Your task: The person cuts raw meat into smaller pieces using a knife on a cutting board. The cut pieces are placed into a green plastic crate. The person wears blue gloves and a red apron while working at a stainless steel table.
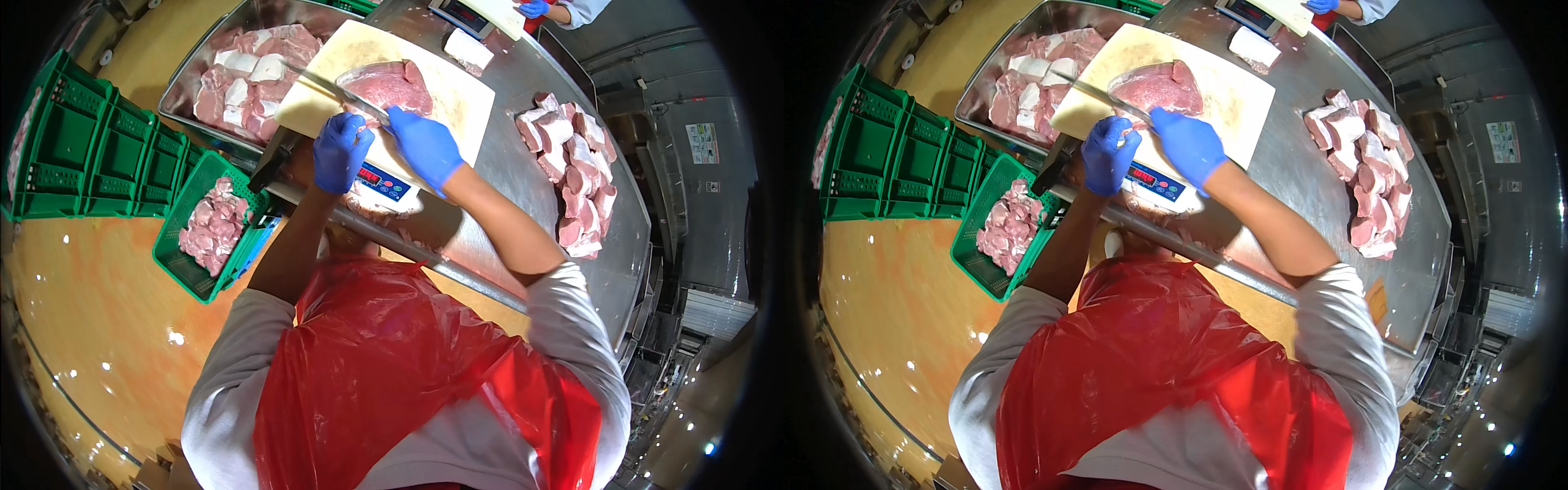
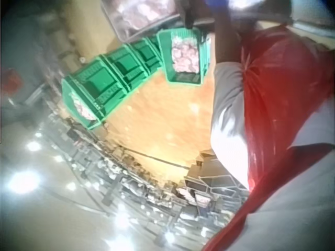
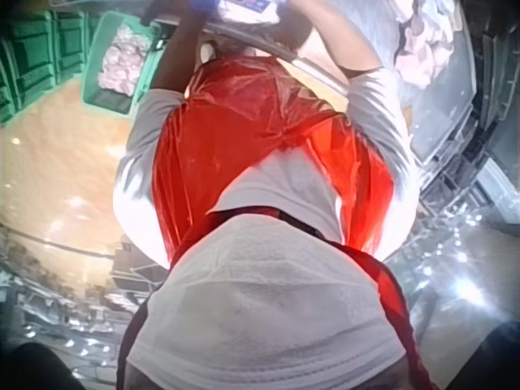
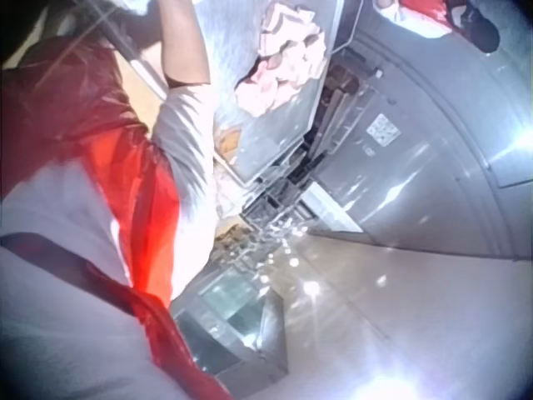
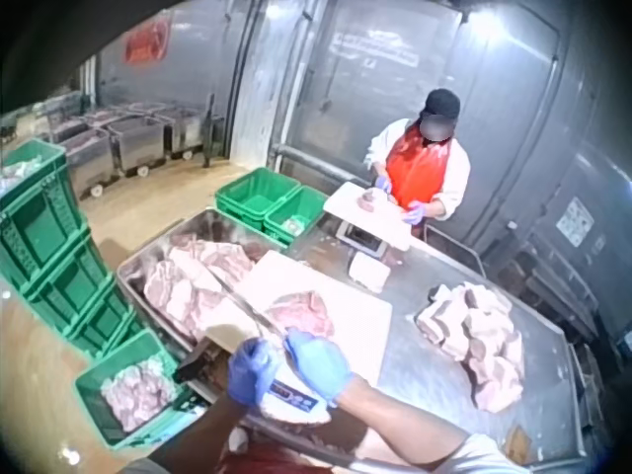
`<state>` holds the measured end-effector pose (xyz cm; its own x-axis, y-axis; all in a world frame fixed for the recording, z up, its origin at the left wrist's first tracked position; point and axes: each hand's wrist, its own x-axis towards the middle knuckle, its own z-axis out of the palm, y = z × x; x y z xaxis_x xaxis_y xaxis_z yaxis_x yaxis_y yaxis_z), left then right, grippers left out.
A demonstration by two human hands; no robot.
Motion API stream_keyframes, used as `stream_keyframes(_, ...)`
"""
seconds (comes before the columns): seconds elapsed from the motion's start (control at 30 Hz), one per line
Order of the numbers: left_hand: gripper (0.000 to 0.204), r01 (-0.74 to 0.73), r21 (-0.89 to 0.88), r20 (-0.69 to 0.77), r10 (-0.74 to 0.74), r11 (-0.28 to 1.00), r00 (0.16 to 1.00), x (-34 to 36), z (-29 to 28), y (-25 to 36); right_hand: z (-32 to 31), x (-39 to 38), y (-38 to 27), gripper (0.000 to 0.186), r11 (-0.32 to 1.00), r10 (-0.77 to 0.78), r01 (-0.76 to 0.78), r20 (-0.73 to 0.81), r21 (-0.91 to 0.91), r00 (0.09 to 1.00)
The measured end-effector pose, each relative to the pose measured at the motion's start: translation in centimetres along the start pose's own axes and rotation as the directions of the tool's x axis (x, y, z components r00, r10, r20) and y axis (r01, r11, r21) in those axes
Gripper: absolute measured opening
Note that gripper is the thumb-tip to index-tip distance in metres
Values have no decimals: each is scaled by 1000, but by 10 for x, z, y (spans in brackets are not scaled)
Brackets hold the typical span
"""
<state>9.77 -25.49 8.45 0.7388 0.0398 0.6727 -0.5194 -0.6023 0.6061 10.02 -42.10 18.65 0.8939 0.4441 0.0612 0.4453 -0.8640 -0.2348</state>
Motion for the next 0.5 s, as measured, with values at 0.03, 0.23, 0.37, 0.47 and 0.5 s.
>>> stream_keyframes(0.03, 18, 1, 27, 17, -1, 1000, 1000, -2, -2, -5, -2, -18, 13, 20, 998, 12, -6, 91, -61, 996)
stream_keyframes(0.23, 15, 125, -92, -287, -146, 988, 947, 12, -77, -10, -76, -133, 80, 23, 912, 164, -21, 317, -409, 934)
stream_keyframes(0.37, 17, 369, 286, -438, -222, 885, 871, -30, -156, -91, -79, -169, 83, 21, 988, 138, -137, 4, -69, 990)
stream_keyframes(0.47, 20, 290, 666, 240, -565, 687, 789, -82, -218, -187, -46, -176, 65, 24, 928, 326, -268, -213, 259, 921)
stream_keyframes(0.5, 24, 143, 766, 439, -673, 627, 595, -98, -227, -208, -36, -171, 57, 24, 855, 424, -319, -196, 408, 884)
